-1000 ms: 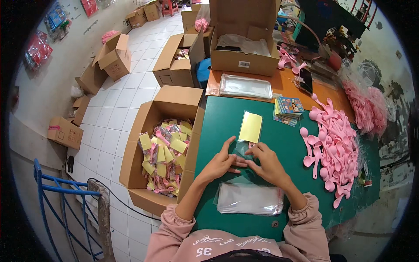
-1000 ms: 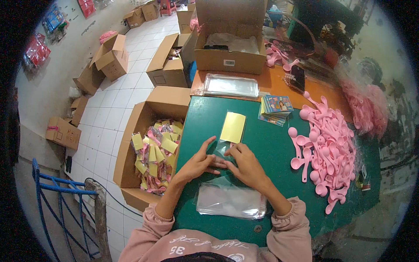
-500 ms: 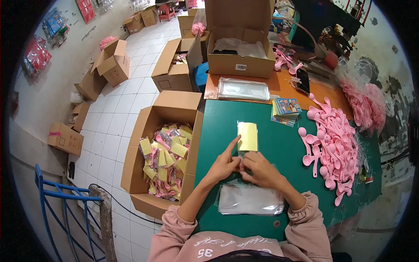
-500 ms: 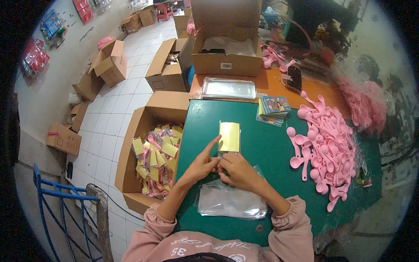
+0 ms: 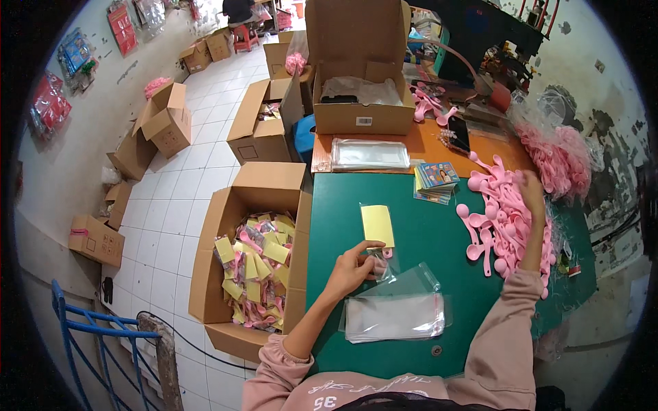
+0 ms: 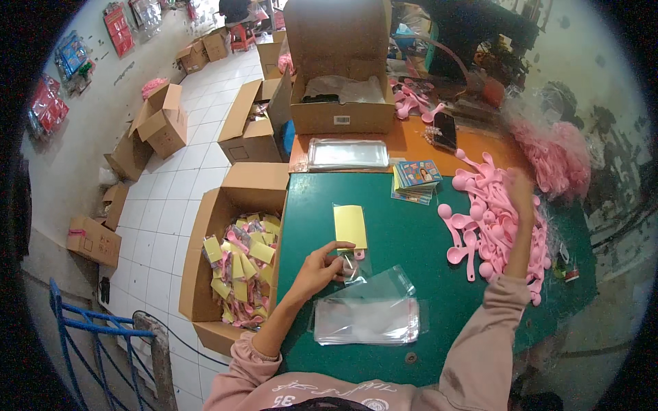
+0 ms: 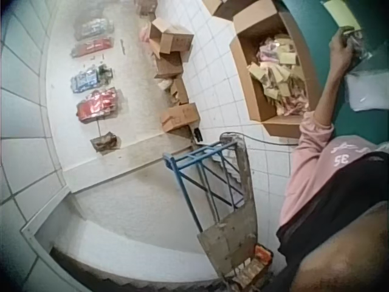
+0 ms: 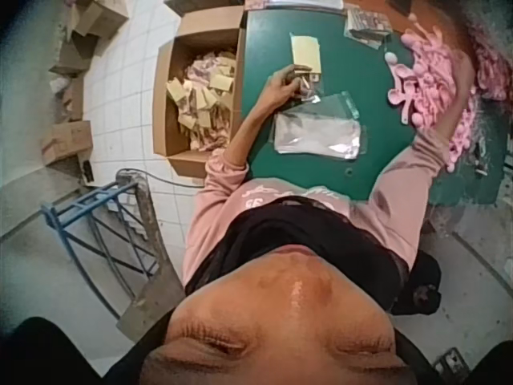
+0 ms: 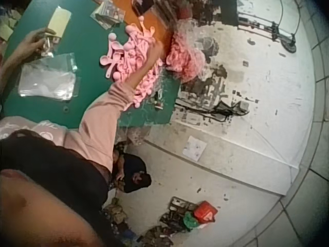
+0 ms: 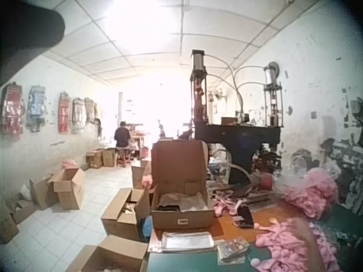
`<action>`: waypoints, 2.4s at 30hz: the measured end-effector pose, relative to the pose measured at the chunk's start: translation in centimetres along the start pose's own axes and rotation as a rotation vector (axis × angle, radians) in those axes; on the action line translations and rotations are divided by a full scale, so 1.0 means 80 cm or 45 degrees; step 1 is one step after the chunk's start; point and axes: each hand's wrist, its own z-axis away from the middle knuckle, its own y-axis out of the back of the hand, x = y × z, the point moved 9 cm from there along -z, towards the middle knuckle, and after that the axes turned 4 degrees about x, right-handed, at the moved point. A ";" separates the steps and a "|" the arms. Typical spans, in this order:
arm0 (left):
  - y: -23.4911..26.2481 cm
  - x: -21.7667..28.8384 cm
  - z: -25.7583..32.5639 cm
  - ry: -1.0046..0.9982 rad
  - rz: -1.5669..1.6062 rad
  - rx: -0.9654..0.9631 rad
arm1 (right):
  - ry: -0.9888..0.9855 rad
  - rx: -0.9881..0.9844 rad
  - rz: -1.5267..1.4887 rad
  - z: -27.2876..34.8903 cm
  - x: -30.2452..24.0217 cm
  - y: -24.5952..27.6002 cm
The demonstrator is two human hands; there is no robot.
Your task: The person packages plastic spoons by inserting a spoon and a printed card into individual plastic bags by hand.
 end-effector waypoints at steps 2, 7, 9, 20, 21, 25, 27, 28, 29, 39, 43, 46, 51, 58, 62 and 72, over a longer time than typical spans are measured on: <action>0.002 0.004 -0.005 -0.006 0.007 0.009 | -0.020 0.196 0.504 0.011 0.017 0.030; 0.011 -0.004 -0.002 0.000 0.183 0.026 | 0.064 -0.340 0.185 0.057 -0.059 -0.180; 0.013 0.004 0.002 0.011 0.325 0.017 | 0.140 -0.595 0.137 0.090 -0.097 -0.265; 0.018 0.039 0.003 -0.314 -0.335 0.225 | 0.140 -0.395 -0.122 0.101 -0.065 -0.286; 0.017 0.035 0.001 -0.331 -0.482 0.194 | 0.135 -0.394 -0.125 0.100 -0.067 -0.285; 0.022 0.037 -0.001 -0.327 -0.448 0.280 | -0.259 -0.544 -0.462 0.105 -0.040 -0.299; 0.023 0.036 -0.001 -0.354 -0.445 0.291 | -0.479 -0.627 -0.694 0.116 -0.030 -0.310; 0.025 0.037 -0.001 -0.382 -0.444 0.305 | -0.521 -0.567 -0.684 0.116 -0.030 -0.309; 0.025 0.037 -0.002 -0.382 -0.443 0.307 | -0.561 -0.507 -0.674 0.115 -0.028 -0.308; 0.034 0.025 -0.006 -0.251 -0.421 0.510 | -0.652 -0.164 -0.620 0.116 -0.015 -0.301; 0.036 0.027 -0.004 -0.236 -0.334 0.556 | -0.596 -0.102 -0.556 0.116 -0.017 -0.296; 0.033 0.019 -0.008 -0.230 -0.355 0.473 | -0.565 -0.124 -0.499 0.114 -0.022 -0.297; 0.034 0.016 -0.007 -0.248 -0.392 0.426 | -0.499 -0.231 -0.371 0.110 -0.032 -0.293; 0.140 0.084 0.052 -0.284 -0.558 0.593 | 0.103 -0.243 0.746 0.071 -0.019 -0.153; 0.171 0.157 0.106 -0.570 -1.871 1.328 | -0.158 -0.173 1.336 0.076 0.016 -0.104; -0.079 0.036 0.005 -0.463 -1.222 0.005 | -0.098 -0.065 1.385 0.066 0.001 -0.087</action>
